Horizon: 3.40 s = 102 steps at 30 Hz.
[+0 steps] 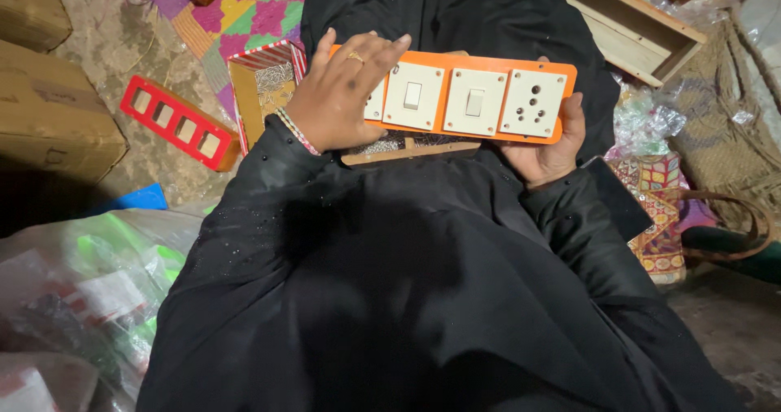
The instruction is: The person assembles an orange switchboard by inserting white switch modules into the frame and securing them with screws. The person picks screws from a wooden box and tightens them by hand into the switchboard.
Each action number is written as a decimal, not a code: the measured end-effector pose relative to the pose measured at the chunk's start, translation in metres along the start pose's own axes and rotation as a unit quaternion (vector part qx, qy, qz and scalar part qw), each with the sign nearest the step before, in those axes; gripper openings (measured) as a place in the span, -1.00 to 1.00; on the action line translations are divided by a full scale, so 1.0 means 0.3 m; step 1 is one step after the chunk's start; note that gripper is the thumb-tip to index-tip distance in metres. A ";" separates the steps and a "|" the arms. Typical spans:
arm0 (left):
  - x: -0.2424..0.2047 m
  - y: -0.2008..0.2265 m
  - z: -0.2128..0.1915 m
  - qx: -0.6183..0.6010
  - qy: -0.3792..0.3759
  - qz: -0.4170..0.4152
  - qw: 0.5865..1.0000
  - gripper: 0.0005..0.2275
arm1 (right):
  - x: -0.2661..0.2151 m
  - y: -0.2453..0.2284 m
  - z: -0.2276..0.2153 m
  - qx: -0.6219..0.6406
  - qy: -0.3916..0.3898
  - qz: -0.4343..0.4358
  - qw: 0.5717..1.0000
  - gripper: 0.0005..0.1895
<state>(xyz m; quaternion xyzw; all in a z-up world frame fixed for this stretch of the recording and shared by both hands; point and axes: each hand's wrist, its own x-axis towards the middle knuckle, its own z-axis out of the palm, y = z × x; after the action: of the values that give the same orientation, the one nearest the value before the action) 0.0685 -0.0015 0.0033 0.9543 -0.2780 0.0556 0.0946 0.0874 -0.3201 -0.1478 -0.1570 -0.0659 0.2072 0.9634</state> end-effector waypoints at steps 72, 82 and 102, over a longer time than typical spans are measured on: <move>0.214 0.056 0.022 0.018 -0.037 0.073 0.997 -0.26 | 0.050 0.019 -0.073 0.036 0.038 -0.080 0.995 -0.35; 0.210 0.046 0.018 0.064 -0.024 0.099 0.993 -0.22 | 0.049 0.014 -0.039 0.008 0.057 -0.067 0.996 -0.37; 0.238 0.038 0.037 0.006 -0.050 0.107 0.993 -0.33 | 0.052 0.013 -0.048 -0.006 0.065 -0.065 0.996 -0.36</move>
<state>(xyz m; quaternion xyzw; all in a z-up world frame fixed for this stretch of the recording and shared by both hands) 0.1229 -0.0504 0.0054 0.9210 -0.3829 0.0195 0.0687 0.1027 -0.3142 -0.1617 -0.1710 -0.0149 0.1329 0.9762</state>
